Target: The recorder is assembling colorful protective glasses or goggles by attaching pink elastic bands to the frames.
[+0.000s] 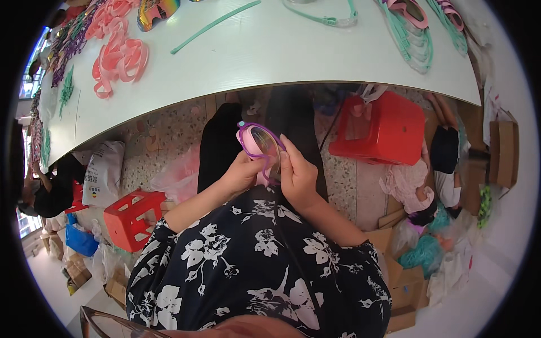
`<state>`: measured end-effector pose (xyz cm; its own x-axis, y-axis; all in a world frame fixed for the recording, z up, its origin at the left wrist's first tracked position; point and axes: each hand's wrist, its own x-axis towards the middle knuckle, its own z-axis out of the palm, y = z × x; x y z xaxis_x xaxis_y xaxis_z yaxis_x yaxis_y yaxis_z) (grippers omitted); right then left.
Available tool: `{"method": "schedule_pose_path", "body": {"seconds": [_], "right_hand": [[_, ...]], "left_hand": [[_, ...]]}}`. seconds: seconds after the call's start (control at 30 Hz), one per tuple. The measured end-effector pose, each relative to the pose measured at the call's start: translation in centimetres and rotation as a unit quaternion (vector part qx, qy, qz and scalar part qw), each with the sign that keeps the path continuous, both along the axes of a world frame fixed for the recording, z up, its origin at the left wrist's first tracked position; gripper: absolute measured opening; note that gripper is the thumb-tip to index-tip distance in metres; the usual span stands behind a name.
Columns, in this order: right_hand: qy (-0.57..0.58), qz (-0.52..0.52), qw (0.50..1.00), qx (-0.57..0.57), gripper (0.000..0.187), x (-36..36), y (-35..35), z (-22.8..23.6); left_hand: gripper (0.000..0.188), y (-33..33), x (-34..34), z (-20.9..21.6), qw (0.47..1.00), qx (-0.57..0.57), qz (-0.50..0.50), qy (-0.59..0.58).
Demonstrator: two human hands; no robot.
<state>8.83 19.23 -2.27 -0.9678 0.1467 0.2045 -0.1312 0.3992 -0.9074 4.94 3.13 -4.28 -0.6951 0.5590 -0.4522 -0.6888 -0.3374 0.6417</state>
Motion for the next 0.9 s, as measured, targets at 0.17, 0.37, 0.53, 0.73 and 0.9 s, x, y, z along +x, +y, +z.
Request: {"method": "schedule_pose_path", "body": {"seconds": [0.17, 0.37, 0.53, 0.73, 0.9], "right_hand": [[-0.001, -0.013, 1.000, -0.012, 0.031, -0.5, -0.6, -0.6], [-0.045, -0.016, 0.996, -0.075, 0.031, -0.7, -0.6, -1.1], [-0.064, -0.010, 0.997, -0.041, 0.030, -0.6, -0.5, 0.5], [-0.043, -0.010, 0.999, -0.025, 0.029, -0.7, -0.8, 0.6], [-0.067, -0.014, 0.996, -0.058, 0.029, -0.5, -0.8, -0.1]], "left_hand": [[0.035, -0.5, 0.0, -0.4, 1.000, 0.002, -0.002, 0.003], [0.040, -0.8, -0.1, -0.7, 0.999, 0.028, -0.009, 0.013], [0.039, -0.8, -0.6, 0.3, 0.999, -0.020, -0.002, 0.046], [0.038, -1.1, -0.5, 0.3, 0.997, -0.045, -0.006, 0.064], [0.040, -1.4, -0.5, 1.1, 0.994, -0.028, -0.001, 0.109]]}}
